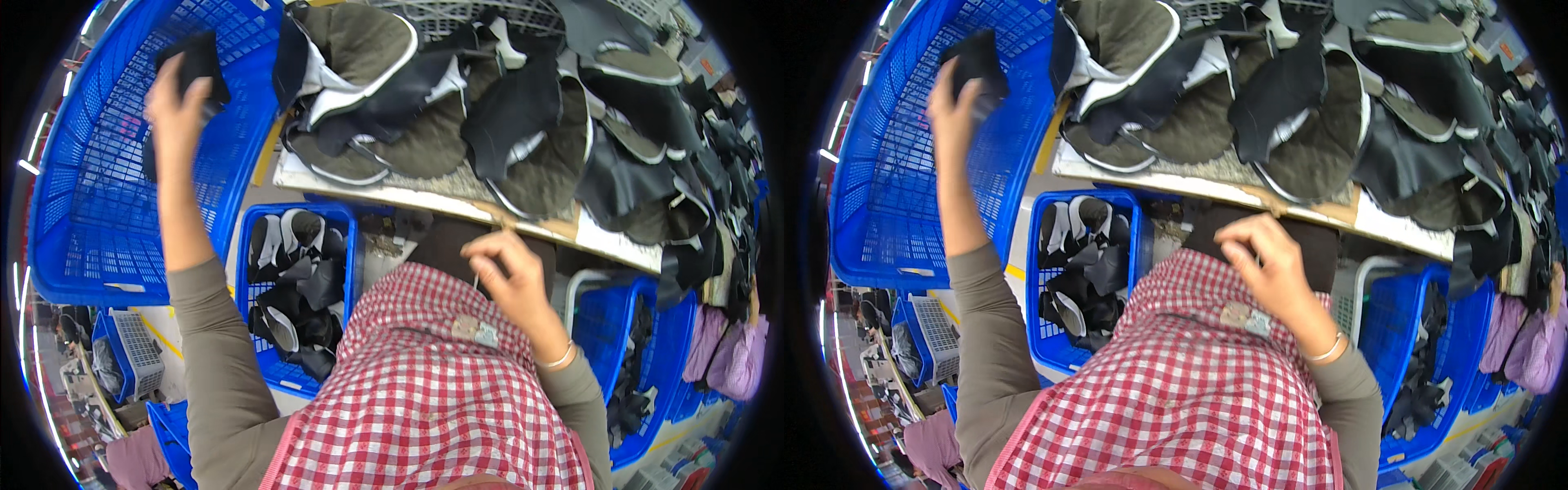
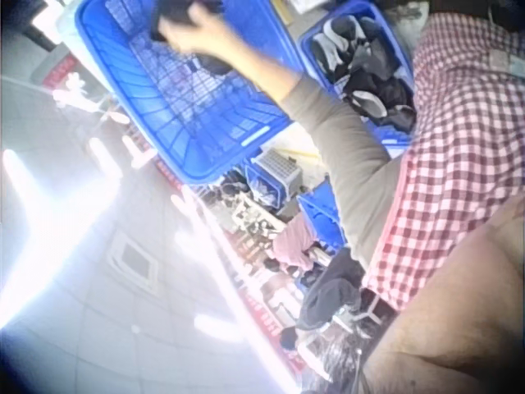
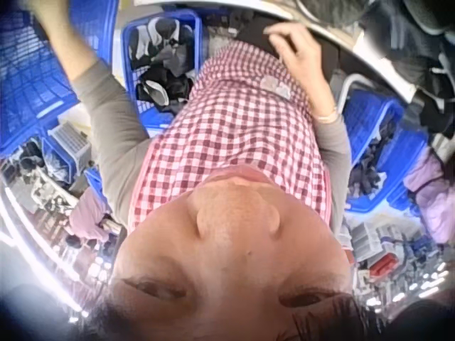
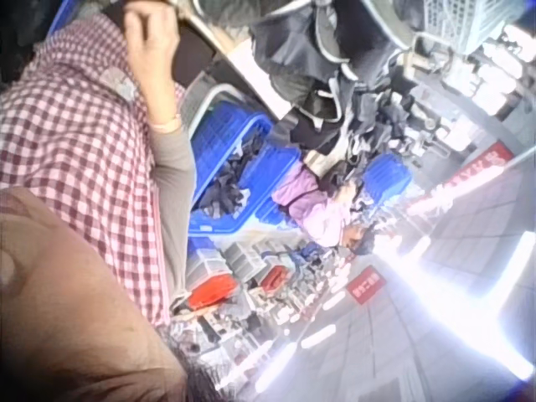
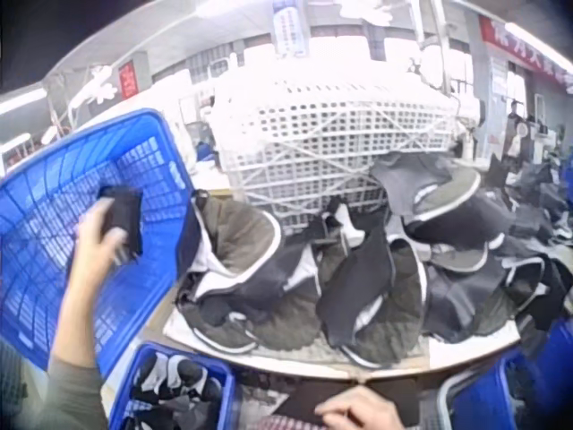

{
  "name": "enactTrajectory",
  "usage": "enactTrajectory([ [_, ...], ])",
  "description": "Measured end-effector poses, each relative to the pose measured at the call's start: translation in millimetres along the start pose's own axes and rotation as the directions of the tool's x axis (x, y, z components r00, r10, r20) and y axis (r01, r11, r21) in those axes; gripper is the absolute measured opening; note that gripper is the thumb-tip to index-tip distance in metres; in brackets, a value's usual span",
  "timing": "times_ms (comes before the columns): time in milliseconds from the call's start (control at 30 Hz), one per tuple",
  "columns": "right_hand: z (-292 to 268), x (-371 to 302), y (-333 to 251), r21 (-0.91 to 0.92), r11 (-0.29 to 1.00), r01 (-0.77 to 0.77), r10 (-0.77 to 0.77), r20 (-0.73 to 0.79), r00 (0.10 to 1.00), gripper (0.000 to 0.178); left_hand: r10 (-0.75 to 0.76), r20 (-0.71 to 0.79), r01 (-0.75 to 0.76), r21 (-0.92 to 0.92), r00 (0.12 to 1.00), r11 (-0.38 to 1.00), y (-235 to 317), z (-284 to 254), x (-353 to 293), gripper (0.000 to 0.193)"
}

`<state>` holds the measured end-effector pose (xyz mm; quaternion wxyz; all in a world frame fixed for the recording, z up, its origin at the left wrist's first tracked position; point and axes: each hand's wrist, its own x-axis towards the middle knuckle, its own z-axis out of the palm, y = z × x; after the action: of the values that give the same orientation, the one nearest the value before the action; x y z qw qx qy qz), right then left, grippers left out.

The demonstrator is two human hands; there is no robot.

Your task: The person repeatedly picks up black shoe components from a table, turns them over, and places them into a blue basket. The person handles each item individually, inspecting the interior and exterior surfaces before moving to the next piece.

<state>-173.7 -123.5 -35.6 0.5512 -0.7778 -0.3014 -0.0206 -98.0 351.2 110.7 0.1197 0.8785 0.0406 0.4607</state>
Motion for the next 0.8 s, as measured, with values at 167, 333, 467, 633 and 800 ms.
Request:
enactTrajectory([
  [167,18.6,1.2,27.8,0.047,0.999,-0.024,0.011,0.26,0.965,0.011,0.658,0.516,-0.826,0.21,0.549,0.524,8.5,128.6,10.4,0.053],
  [333,-15.1,1.9,30.6,-0.061,0.987,-0.146,0.156,0.248,0.956,0.008,0.594,0.568,-0.752,0.068,0.569,0.656,38.7,75.5,78.4,0.014],
  [467,-31.8,15.9,19.2,0.056,0.988,-0.141,0.137,0.072,0.988,0.008,0.202,0.256,-0.089,-0.393,0.946,0.915,38.0,-21.8,88.8,0.03],
  [633,-31.2,46.3,-10.9,0.076,0.995,0.061,-0.046,-0.179,0.983,0.05,-0.348,0.136,0.346,-0.667,0.927,0.66,116.1,1.2,-50.3,0.025],
  [800,-64.1,46.3,-32.4,-0.144,0.989,-0.026,-0.002,-0.19,0.982,0.048,-0.301,0.517,0.569,-0.814,0.801,0.117,216.1,70.5,-235.3,0.04],
])
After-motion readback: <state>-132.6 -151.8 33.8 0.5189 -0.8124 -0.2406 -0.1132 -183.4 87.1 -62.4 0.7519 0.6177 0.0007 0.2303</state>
